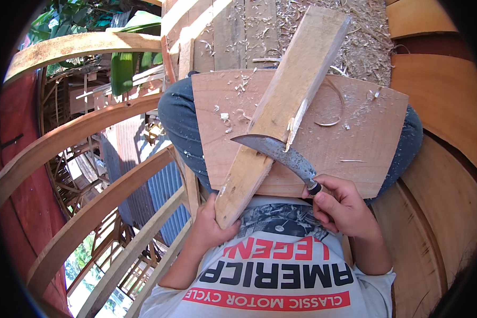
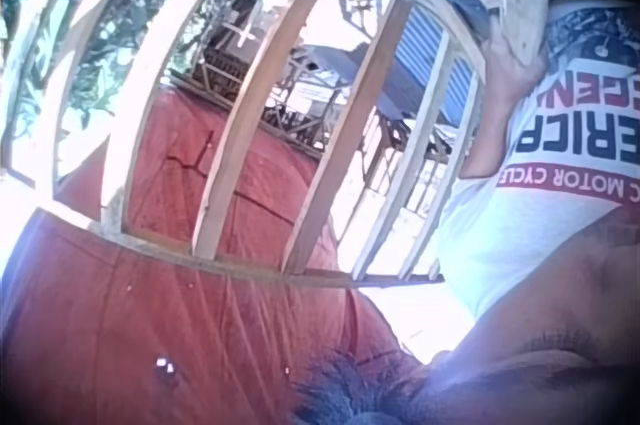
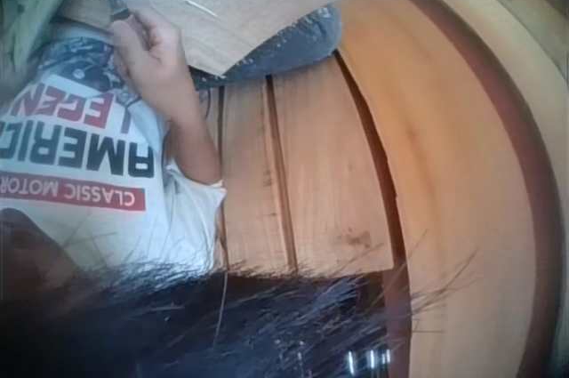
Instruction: The person carves a rectangular wooden plank using a curved knife. They hold the plank on their lap and repeatedly scrape the surface to remove wood shavings.
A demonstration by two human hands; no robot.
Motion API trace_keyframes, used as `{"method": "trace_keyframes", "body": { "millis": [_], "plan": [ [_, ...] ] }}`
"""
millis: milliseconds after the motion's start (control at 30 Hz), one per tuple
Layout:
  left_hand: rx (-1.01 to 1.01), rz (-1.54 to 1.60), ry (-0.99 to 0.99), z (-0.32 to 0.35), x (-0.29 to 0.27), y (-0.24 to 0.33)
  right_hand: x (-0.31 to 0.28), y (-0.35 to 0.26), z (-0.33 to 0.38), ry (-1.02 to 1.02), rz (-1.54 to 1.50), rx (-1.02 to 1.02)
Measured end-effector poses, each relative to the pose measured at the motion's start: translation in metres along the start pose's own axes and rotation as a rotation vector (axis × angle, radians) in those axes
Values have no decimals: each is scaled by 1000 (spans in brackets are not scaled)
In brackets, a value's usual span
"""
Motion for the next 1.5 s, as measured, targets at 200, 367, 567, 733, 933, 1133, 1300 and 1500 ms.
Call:
{"method": "trace_keyframes", "body": {
  "millis": [200, 367, 567, 733, 933, 1133, 1300, 1500],
  "plan": [
    [11, 5, -2, -1, 0, 1, 1, 3, -4, -23, -33, 54],
    [23, -2, -18, -3, 1, 5, -49, -50, 17, 417, -225, -482],
    [-15, 17, -12, -2, 2, -1, -48, -56, 28, 202, -84, -348],
    [-103, 19, -71, 1, 4, -11, -8, -14, -3, -115, 97, 46],
    [-26, 18, -30, -2, 3, -6, -19, -24, -2, 17, -77, -67],
    [29, 43, -1, -5, 2, 2, -17, -17, -3, 63, -101, -67],
    [16, -4, -19, -4, 1, -6, -5, -12, -5, -25, -45, -57],
    [9, 40, -21, -5, 4, -4, 0, -7, -3, -39, 21, -2]
  ]
}}
Point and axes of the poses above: each hand's wrist, its own z-axis away from the middle knuckle, its own x-axis out of the palm, y = z × x, the point moved 6 cm from there along -z, towards the middle knuckle, and after that the axes turned 2 degrees about -z, right-handed, at the moved point
